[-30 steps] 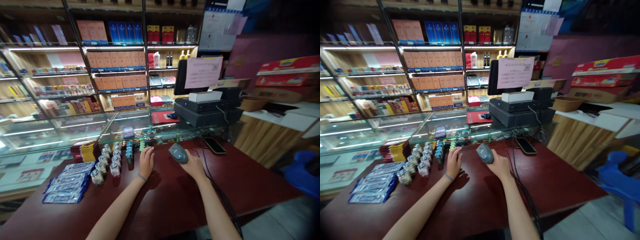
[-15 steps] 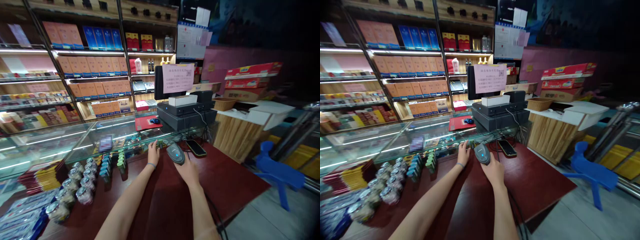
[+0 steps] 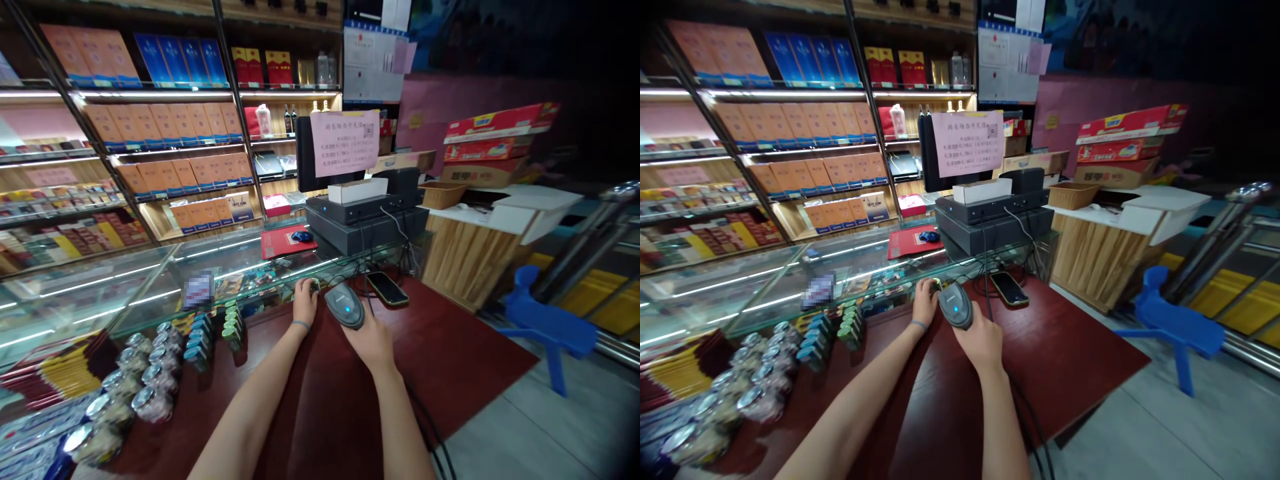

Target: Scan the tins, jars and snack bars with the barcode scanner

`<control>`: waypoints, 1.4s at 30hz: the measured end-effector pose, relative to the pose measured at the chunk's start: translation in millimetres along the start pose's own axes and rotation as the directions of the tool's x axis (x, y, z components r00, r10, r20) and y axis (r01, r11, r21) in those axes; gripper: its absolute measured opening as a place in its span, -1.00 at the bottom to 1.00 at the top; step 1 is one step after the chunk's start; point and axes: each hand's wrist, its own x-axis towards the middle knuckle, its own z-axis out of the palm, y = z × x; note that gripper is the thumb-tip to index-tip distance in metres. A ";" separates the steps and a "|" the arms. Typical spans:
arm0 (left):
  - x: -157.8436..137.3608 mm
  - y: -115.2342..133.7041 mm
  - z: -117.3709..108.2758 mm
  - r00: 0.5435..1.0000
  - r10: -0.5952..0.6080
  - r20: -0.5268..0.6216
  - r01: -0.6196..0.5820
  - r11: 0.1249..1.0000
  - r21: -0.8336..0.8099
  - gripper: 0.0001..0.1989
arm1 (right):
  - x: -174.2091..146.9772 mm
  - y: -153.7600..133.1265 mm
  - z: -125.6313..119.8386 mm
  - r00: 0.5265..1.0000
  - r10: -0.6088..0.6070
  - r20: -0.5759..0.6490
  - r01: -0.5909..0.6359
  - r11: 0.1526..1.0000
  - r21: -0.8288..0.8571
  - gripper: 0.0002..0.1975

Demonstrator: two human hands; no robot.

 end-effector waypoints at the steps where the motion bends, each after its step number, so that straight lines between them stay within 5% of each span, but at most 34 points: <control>1: 0.0 0.5 -0.3 1.000 0.012 0.007 -0.012 1.000 -0.014 -0.66 | -0.1 0.3 0.4 1.000 -0.002 -0.009 0.002 1.000 -0.005 -0.61; 12: -2.3 7.4 -5.0 0.998 0.029 0.053 -0.030 0.999 0.026 -0.82 | -0.6 -0.4 2.1 0.999 -0.014 -0.036 0.014 1.000 0.001 -0.65; 16: -9.4 13.9 -9.7 0.999 0.040 0.010 -0.039 0.995 -0.089 -0.85 | -1.6 -2.1 1.6 0.998 -0.012 -0.065 0.010 1.000 -0.019 -0.65; 19: -18.9 23.1 -20.1 0.995 -0.075 -0.059 0.058 0.967 -0.248 -0.81 | -3.0 -4.0 2.2 0.995 -0.010 -0.100 0.008 1.000 -0.016 -0.64; 26: -50.3 46.6 -86.5 0.937 -0.334 -0.100 0.218 0.786 -0.578 -0.69 | -10.0 -15.8 7.6 0.988 -0.024 -0.153 0.039 0.994 0.098 -0.58; 33: -92.4 43.6 -177.0 0.876 -0.480 0.042 0.340 0.554 -0.760 -0.50 | -24.2 -34.9 19.0 0.972 -0.206 -0.116 0.224 0.960 0.169 -0.57; 38: -123.2 30.6 -221.6 0.839 -0.540 0.058 0.351 0.457 -0.817 -0.46 | -39.6 -50.9 30.3 0.914 -0.402 -0.049 0.405 0.900 0.161 -0.58; 42: -139.9 19.2 -235.2 0.795 -0.603 0.067 0.345 0.358 -0.868 -0.49 | -55.2 -67.5 34.4 0.830 -0.557 -0.009 0.550 0.818 0.169 -0.59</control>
